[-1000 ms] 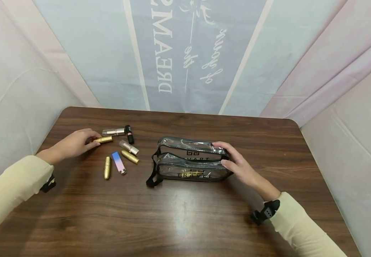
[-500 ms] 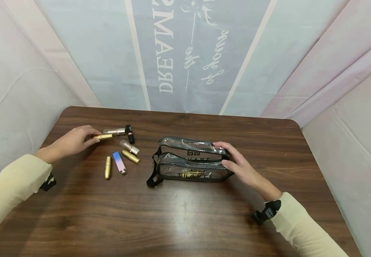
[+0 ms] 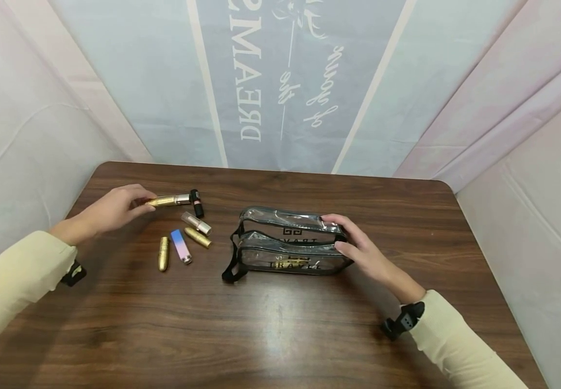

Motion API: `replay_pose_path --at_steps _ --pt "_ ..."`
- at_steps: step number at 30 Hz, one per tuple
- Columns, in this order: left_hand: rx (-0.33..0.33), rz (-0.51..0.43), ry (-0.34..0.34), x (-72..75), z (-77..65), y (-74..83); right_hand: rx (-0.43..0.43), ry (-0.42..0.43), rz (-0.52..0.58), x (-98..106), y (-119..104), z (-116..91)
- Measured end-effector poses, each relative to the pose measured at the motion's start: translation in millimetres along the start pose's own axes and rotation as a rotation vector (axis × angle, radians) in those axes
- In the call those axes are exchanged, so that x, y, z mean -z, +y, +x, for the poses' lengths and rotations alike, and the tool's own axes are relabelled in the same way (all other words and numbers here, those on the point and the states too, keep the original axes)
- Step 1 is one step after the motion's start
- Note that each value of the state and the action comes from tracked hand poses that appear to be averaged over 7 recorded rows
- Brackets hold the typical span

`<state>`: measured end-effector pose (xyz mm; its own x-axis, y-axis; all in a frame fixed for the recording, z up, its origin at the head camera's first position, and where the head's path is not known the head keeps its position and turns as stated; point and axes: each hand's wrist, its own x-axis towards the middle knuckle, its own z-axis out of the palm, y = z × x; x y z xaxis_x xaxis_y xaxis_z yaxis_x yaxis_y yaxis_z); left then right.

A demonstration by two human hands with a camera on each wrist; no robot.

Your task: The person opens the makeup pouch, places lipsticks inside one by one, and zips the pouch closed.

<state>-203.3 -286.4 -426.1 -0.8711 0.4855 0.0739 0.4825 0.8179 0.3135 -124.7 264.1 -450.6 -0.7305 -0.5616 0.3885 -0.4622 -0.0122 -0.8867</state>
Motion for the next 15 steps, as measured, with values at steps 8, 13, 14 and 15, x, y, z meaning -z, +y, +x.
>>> replay_pose_path --at_steps 8,13,14,15 --pt "-0.022 -0.023 0.020 6.5 9.0 15.5 -0.021 -0.016 0.019 3.0 -2.7 2.7" --pt "-0.062 -0.030 0.037 10.0 14.4 27.5 -0.022 -0.019 0.031 5.0 -3.7 4.1" --pt "-0.068 -0.035 0.039 10.8 15.2 30.0 -0.021 -0.021 0.036 5.3 -3.6 4.3" --pt "-0.075 -0.043 0.038 11.8 16.0 32.7 -0.018 -0.024 0.038 5.7 -3.3 4.5"
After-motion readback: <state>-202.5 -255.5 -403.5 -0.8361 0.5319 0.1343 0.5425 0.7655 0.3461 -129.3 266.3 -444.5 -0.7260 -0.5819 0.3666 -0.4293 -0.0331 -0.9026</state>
